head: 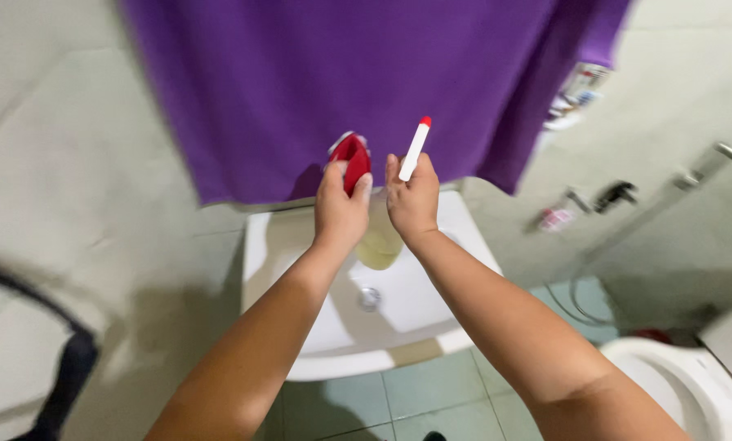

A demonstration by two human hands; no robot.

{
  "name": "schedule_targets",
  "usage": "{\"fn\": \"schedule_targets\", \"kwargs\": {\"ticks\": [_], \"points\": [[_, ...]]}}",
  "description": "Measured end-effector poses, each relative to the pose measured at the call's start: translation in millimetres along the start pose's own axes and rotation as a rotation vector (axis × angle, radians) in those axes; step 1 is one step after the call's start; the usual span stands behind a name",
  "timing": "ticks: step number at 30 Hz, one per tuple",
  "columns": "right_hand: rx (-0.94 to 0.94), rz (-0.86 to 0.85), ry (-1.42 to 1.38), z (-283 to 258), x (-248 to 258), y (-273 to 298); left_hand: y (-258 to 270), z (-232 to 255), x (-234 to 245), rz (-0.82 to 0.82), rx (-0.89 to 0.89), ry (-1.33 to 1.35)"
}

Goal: The person cleans a bathroom sink and faucet using a spray bottle, a cloth, and a brush. They spray cleaning solution on the basin and their own hands, scrub the faucet and basin surfaces, and wipe them down.

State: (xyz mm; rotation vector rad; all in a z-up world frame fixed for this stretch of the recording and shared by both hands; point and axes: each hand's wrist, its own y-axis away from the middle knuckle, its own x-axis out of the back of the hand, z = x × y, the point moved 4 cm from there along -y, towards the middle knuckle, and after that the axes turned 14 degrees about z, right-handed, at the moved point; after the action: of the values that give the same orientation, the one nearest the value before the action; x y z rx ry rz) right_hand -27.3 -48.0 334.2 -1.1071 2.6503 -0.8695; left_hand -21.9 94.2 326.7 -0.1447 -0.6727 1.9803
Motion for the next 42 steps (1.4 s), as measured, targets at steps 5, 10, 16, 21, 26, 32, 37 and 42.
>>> {"fn": "schedule_targets", "kwargs": {"ticks": [5,10,16,21,26,32,37,42], "points": [[0.068,0.096,-0.071,16,76,-26,28,54,-68,-0.145,-0.077,0.16],[0.163,0.188,0.079,38,170,-64,64,112,-135,-0.209,-0.166,0.315],[0.148,0.242,0.13,67,282,-106,119,182,-221,-0.347,-0.166,0.489],[0.104,0.323,0.219,98,368,-141,159,227,-299,-0.382,-0.186,0.525],[0.19,0.421,0.415,121,449,-178,198,265,-377,-0.446,-0.172,0.573],[0.238,0.545,0.625,141,526,-235,225,315,-458,-0.47,-0.24,0.621],[0.24,0.595,0.803,159,568,-260,242,343,-512,-0.578,-0.295,0.631],[0.342,0.665,1.205,175,595,-280,260,357,-574,-0.723,-0.423,0.472]]}}
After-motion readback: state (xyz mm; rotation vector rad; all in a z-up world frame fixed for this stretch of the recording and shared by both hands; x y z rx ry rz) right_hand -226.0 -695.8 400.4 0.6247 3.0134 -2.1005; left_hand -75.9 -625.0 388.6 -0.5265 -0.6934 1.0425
